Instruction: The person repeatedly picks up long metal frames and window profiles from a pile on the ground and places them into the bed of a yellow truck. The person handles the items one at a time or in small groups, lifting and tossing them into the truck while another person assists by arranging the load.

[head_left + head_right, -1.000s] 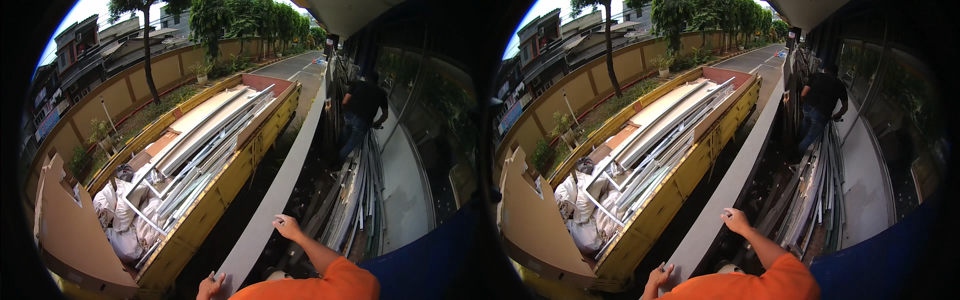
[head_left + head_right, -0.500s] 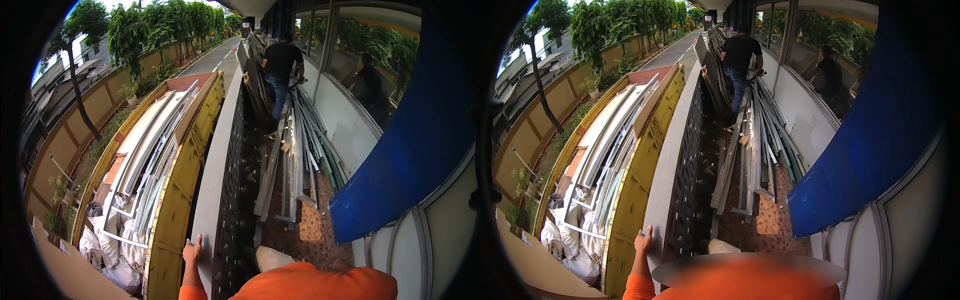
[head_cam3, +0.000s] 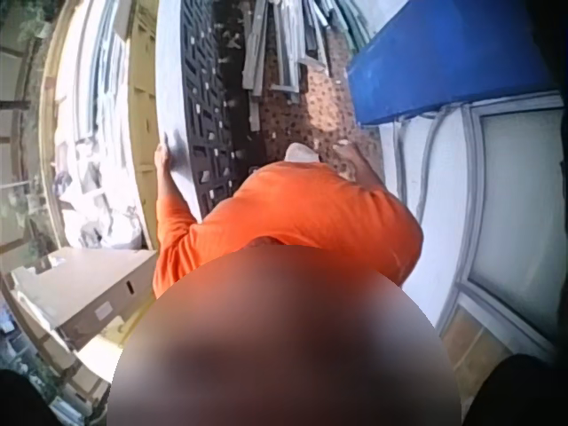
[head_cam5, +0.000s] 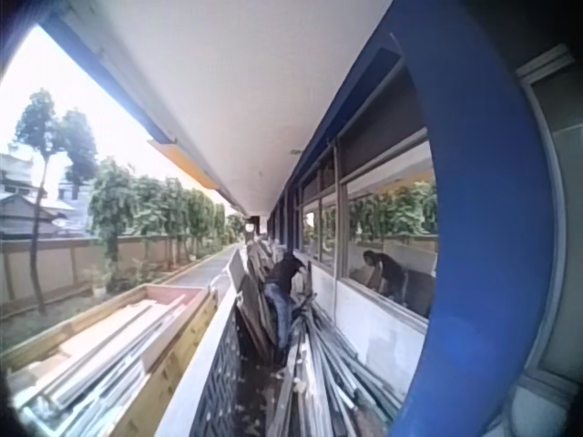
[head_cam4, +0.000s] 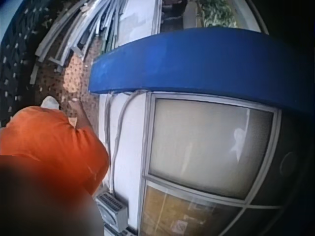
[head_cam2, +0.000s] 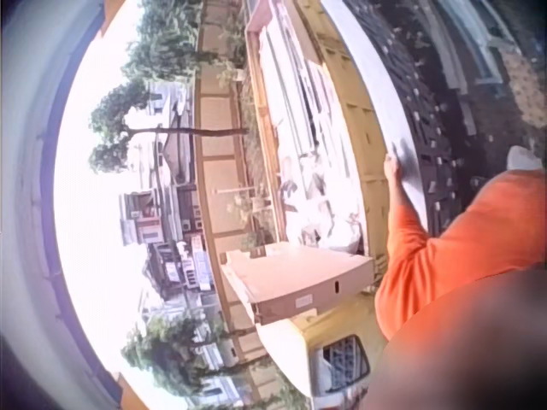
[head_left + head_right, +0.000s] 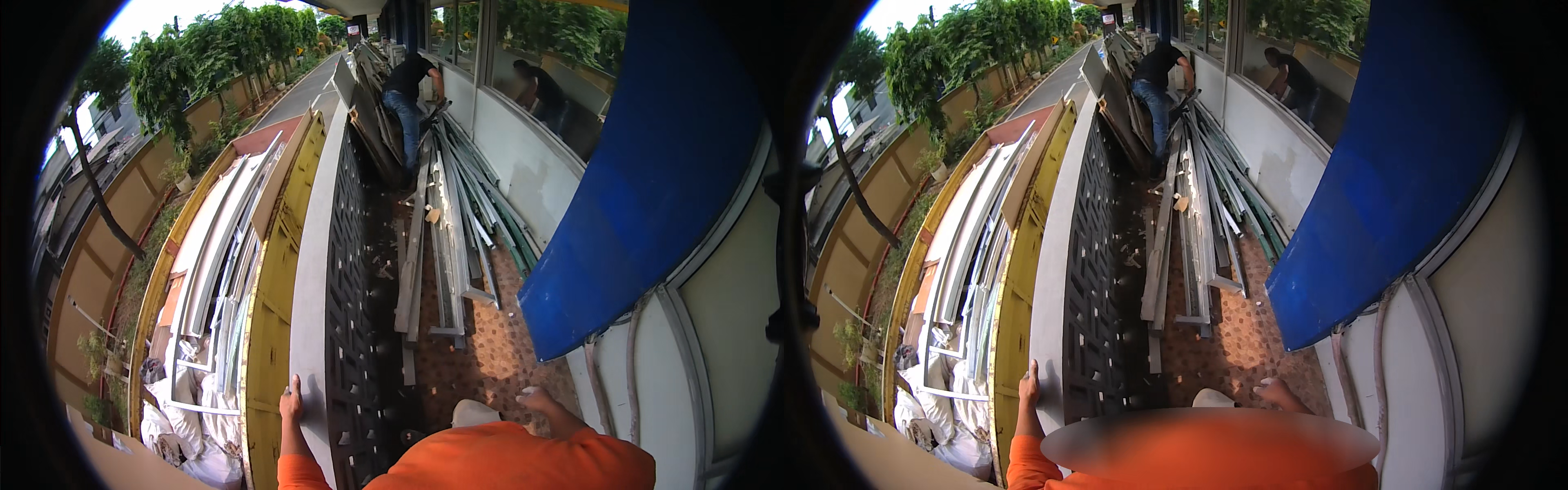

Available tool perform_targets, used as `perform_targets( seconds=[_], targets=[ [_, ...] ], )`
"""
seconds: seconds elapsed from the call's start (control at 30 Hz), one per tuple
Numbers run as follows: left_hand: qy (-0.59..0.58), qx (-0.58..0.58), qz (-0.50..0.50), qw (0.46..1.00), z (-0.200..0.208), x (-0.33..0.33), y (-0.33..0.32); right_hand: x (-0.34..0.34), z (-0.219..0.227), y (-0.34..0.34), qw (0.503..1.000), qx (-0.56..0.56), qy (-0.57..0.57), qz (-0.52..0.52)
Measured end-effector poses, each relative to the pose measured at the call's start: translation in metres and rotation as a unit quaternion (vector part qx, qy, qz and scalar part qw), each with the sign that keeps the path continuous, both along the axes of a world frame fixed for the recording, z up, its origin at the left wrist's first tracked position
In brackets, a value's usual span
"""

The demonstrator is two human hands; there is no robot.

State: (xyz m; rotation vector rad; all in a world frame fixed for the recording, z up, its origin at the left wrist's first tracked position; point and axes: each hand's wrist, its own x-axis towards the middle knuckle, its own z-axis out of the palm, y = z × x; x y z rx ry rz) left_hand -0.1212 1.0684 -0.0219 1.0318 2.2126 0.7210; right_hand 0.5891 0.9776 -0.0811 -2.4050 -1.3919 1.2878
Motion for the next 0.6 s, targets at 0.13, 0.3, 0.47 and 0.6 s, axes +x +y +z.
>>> perform_targets(
  seconds=[0.13,0.3,0.47,0.6],
  targets=[
    [-0.048,0.070,0.014,0.996,0.002,0.001,-0.007,0.015,0.005,0.008,1.000,-0.007,0.001,-0.015],
    [0.124,0.160,0.110,0.973,0.015,0.034,-0.022,0.071,-0.020,0.002,0.999,-0.016,-0.017,-0.042],
    [0.275,0.265,0.091,0.919,0.024,0.140,-0.048,0.131,-0.050,0.005,0.997,-0.060,-0.001,-0.050],
    [0.233,0.283,0.035,0.930,0.024,0.272,-0.068,0.180,-0.054,0.020,0.996,-0.010,0.058,-0.061]
  ],
)
